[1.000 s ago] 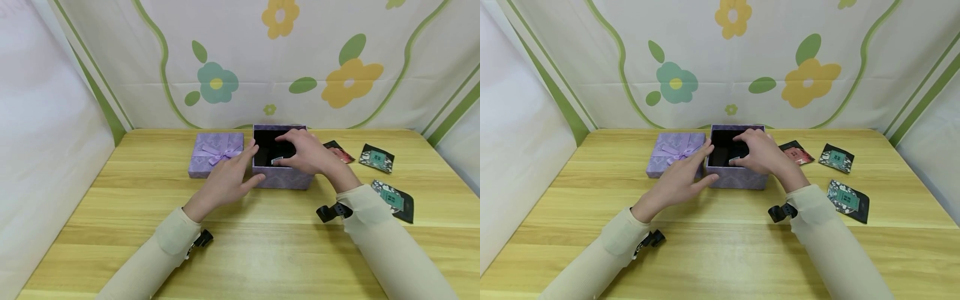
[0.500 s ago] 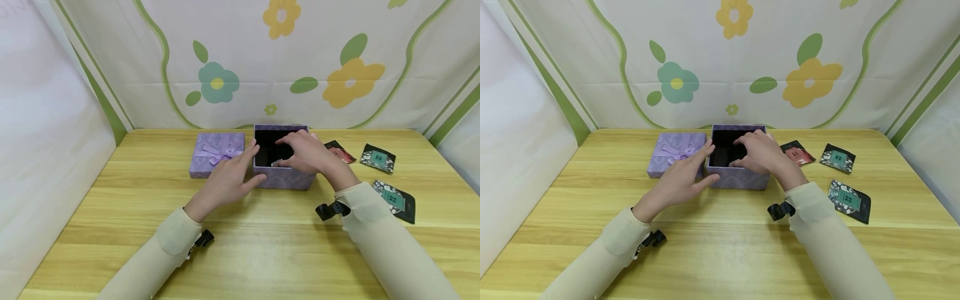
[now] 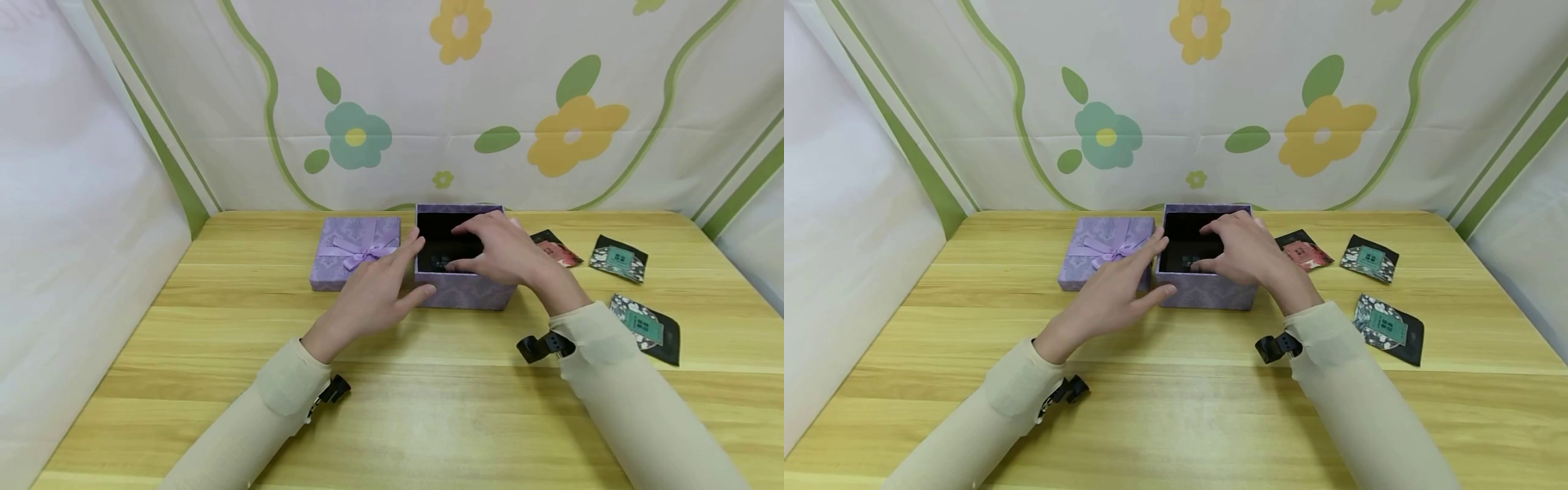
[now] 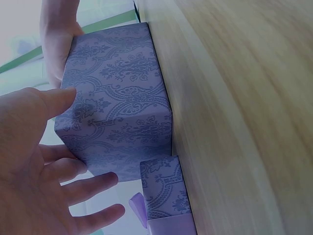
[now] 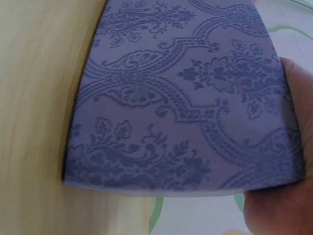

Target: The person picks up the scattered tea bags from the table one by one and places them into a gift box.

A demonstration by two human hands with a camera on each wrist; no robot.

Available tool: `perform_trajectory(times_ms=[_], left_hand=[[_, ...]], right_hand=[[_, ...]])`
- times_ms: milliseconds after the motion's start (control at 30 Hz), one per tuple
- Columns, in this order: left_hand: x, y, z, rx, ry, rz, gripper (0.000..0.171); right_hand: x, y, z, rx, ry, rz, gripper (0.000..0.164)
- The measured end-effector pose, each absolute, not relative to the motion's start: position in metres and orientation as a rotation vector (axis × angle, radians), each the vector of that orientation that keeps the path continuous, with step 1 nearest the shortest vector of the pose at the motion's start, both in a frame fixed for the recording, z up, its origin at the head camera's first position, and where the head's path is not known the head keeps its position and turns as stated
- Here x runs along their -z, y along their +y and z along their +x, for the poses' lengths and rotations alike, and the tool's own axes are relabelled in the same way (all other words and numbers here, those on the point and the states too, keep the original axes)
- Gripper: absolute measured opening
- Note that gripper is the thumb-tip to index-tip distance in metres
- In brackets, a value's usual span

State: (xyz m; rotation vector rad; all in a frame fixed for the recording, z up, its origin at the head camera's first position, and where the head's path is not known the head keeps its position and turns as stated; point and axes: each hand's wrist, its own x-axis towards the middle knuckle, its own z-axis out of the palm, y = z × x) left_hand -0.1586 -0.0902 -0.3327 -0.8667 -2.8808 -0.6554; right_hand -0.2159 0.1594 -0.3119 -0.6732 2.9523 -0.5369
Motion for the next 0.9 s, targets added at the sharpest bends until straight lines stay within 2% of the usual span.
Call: perform_trajectory(times_ms=[333,567,733,900], left_hand=[[0.332,-0.091,-0.159,0.665,-2.887,-0.867,0.079],[0.332,-0.092,-0.158,0.651,-2.89,-0.865,0.08],[0.332,-0.092,-0.157,0.639,-2.902,-0.855,0.081],[0.332,-0.093,-0.157,0.639,-2.911,-0.843,0.081]], right_hand=[[0.314,0.177,-0.207,1.047,2.95,-0.63,0.064],[0.303,0.211,-0.203,1.29,3.012,-0.521,0.059],[0.302,0.242,-0.206,1.282,3.059,-0.368,0.067],[0.312,0.262,-0.212,1.121,3.038,-0.242,0.083]])
